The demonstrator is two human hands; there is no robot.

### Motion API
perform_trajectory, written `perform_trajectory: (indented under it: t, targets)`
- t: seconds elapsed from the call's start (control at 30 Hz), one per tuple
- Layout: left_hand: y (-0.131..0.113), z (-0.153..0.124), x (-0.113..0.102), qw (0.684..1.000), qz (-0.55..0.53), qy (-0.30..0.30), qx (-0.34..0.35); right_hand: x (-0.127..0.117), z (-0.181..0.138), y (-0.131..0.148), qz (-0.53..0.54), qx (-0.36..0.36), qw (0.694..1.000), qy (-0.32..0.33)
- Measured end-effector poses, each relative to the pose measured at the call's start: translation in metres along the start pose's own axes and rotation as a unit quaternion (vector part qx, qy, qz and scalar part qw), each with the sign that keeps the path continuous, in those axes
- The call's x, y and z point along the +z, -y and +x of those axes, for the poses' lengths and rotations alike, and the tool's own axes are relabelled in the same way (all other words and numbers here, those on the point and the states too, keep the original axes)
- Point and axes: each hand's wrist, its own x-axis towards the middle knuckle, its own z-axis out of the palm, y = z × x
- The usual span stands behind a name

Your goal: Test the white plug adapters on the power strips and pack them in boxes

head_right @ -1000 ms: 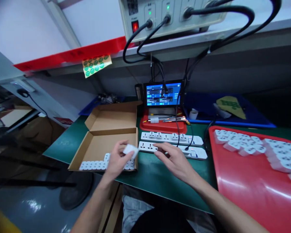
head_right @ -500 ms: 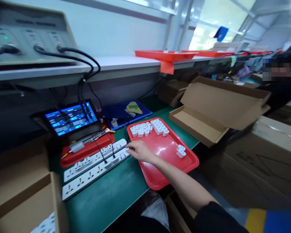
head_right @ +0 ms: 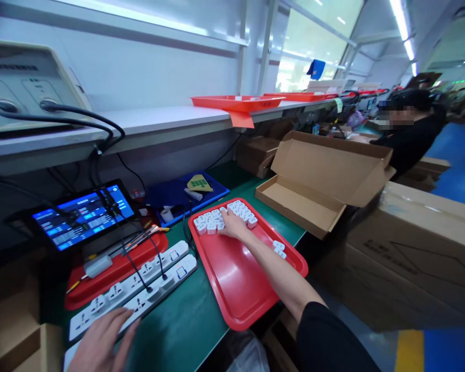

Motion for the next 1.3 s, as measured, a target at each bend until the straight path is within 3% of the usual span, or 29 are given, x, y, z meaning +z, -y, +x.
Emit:
perform_trajectory:
  t: [0.13,0.37,0.47,0.6,0.73,0.83,0.97,1.07,1.2,1.27,1.3]
  targets:
    - [-0.047,0.018,0.04,0.997,-0.055,0.035,0.041,0.008,-0.017,0.002,-0.018,-0.014,1.0,-0.007]
    - [-0.117,0.073,0.08,0.97,-0.181,0.154,0.056,0.015,-0.039,0.02,-0.067,-0.038,0.997,-0.008]
    - [-0.129,0.089,0.095,0.958,-0.22,0.178,0.041,0.01,-0.046,0.024,-0.05,-0.059,0.997,0.011]
    - [-0.131,0.088,0.107,0.943,-0.293,0.157,-0.013,0.001,-0.066,0.02,0.048,-0.136,0.989,0.011]
    - [-0.132,0.083,0.114,0.908,-0.394,0.112,-0.093,-0.004,-0.098,0.022,0.19,-0.203,0.96,-0.045]
    - [-0.139,0.088,0.12,0.88,-0.45,0.104,-0.11,-0.004,-0.12,0.031,0.279,-0.203,0.938,-0.03]
    - [-0.149,0.094,0.13,0.8,-0.564,0.158,-0.133,-0.003,-0.139,0.041,0.43,-0.138,0.892,0.022]
    - [-0.151,0.089,0.13,0.717,-0.639,0.162,-0.225,-0.006,-0.149,0.048,0.536,-0.073,0.84,0.05]
    - [-0.146,0.075,0.113,0.582,-0.738,0.117,-0.321,-0.014,-0.159,0.071,0.649,-0.01,0.758,0.062]
    - [-0.143,0.064,0.099,0.538,-0.762,0.105,-0.345,-0.017,-0.161,0.088,0.688,-0.008,0.721,0.083]
    - [-0.141,0.058,0.091,0.532,-0.763,0.097,-0.354,-0.018,-0.162,0.097,0.7,-0.015,0.707,0.099]
